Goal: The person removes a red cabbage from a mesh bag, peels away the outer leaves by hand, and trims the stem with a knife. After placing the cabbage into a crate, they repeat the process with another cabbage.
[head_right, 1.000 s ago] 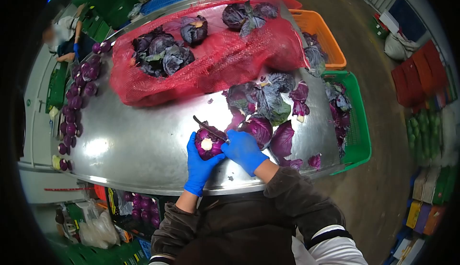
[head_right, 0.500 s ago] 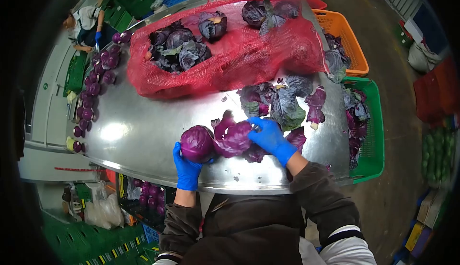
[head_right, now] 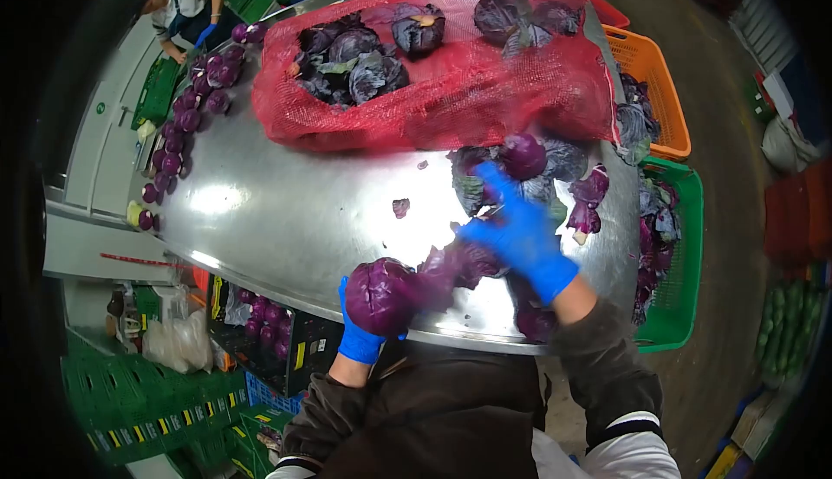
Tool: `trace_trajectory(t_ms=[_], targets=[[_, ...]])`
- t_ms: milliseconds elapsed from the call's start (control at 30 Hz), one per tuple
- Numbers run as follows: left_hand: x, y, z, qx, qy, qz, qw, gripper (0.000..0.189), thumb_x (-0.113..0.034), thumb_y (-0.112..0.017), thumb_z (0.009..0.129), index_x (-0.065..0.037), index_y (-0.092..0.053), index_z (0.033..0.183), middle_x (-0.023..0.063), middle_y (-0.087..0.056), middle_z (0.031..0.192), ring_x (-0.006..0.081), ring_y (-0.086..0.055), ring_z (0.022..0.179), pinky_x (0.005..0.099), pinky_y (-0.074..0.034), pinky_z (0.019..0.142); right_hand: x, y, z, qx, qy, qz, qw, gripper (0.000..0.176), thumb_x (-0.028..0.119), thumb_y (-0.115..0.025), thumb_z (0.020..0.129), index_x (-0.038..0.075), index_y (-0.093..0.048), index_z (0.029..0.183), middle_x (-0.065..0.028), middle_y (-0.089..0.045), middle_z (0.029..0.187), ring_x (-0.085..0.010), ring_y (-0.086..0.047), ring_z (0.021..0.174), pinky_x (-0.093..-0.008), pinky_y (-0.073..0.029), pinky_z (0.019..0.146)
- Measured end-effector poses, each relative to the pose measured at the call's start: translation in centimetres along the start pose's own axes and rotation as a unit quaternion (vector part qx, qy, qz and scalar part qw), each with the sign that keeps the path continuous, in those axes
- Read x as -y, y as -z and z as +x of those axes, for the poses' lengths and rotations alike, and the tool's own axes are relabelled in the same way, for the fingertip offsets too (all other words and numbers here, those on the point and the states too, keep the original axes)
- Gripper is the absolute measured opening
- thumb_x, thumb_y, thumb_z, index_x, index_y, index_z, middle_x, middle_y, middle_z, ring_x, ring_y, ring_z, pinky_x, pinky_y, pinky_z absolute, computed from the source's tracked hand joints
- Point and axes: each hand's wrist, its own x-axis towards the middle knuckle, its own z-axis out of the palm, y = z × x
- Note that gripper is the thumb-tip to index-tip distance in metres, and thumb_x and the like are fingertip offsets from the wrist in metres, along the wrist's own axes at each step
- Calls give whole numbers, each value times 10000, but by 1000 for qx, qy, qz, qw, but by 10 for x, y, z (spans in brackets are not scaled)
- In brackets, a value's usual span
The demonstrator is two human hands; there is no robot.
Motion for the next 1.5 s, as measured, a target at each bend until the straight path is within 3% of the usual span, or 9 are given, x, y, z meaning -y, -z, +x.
trace_trajectory(t_ms=[167,267,467,533,833,933,1067,1133,1500], targets=[[-4,34,9,97,92,-172,976,698,-602,-399,831,-125,-420,1340,126,-429,1364,368,-454,1208,557,-397,953,1,-66,-26,192,125,6,973,451,254,-774,762,74,-642,1154,-78,-678,969,-148,-640,849,-266,-502,739],[-14,51,7,140,107,-225,958,839,-680,-313,847,-54,-332,1405,208,-327,1442,470,-412,1232,624,-426,914,17,-43,1,79,-32,19,996,258,189,-727,777,80,-698,1009,-63,-689,864,-126,-647,784,-281,-515,696],[-70,105,-17,308,44,-154,938,916,-710,-331,840,-18,-276,1438,270,-252,1472,516,-412,1226,617,-483,856,9,-68,42,-221,163,-401,874,519,230,-733,767,95,-560,1236,-124,-623,1143,-291,-649,892,-373,-510,757],[-91,125,-38,118,-20,-214,969,939,-706,-388,820,-16,-263,1445,329,-344,1394,520,-477,1159,599,-489,860,32,-134,53,-175,173,-334,910,527,208,-723,782,87,-550,1265,-94,-629,1103,-202,-634,811,-316,-500,715],[-249,295,-182,117,-320,-213,916,903,-652,-462,809,18,-340,1403,229,-390,1405,391,-378,1303,609,-289,1066,39,-389,104,176,-142,-57,972,173,138,-681,845,-11,-684,934,11,-607,720,-59,-513,641,-225,-437,594],[-271,419,-241,-190,-452,-180,853,746,-595,-281,880,-93,-323,1431,145,-338,1470,354,-335,1341,532,-272,1105,24,-433,109,144,-168,-56,974,126,106,-654,853,-18,-663,871,22,-576,700,-51,-488,621,-215,-407,559],[-314,504,-262,160,-515,-367,758,670,-490,-430,914,-128,-246,1447,121,-306,1482,298,-323,1352,496,-242,1125,20,-454,106,78,-159,-36,983,115,45,-600,858,0,-594,753,38,-522,659,-40,-443,591,-212,-367,526],[-339,534,-259,-339,-522,-178,762,683,-433,-516,902,-165,-197,1443,111,-317,1469,278,-324,1350,474,-250,1118,23,-456,103,71,-130,-79,986,125,39,-595,858,9,-574,738,39,-514,652,-38,-441,593,-211,-364,525],[-385,727,-233,-370,-547,-323,678,778,-625,-475,849,-111,-336,1417,140,-390,1413,328,-369,1307,487,-331,1069,-24,-402,104,58,-79,-166,981,181,37,-532,872,99,-473,712,44,-468,622,-33,-413,523,-188,-341,470]])
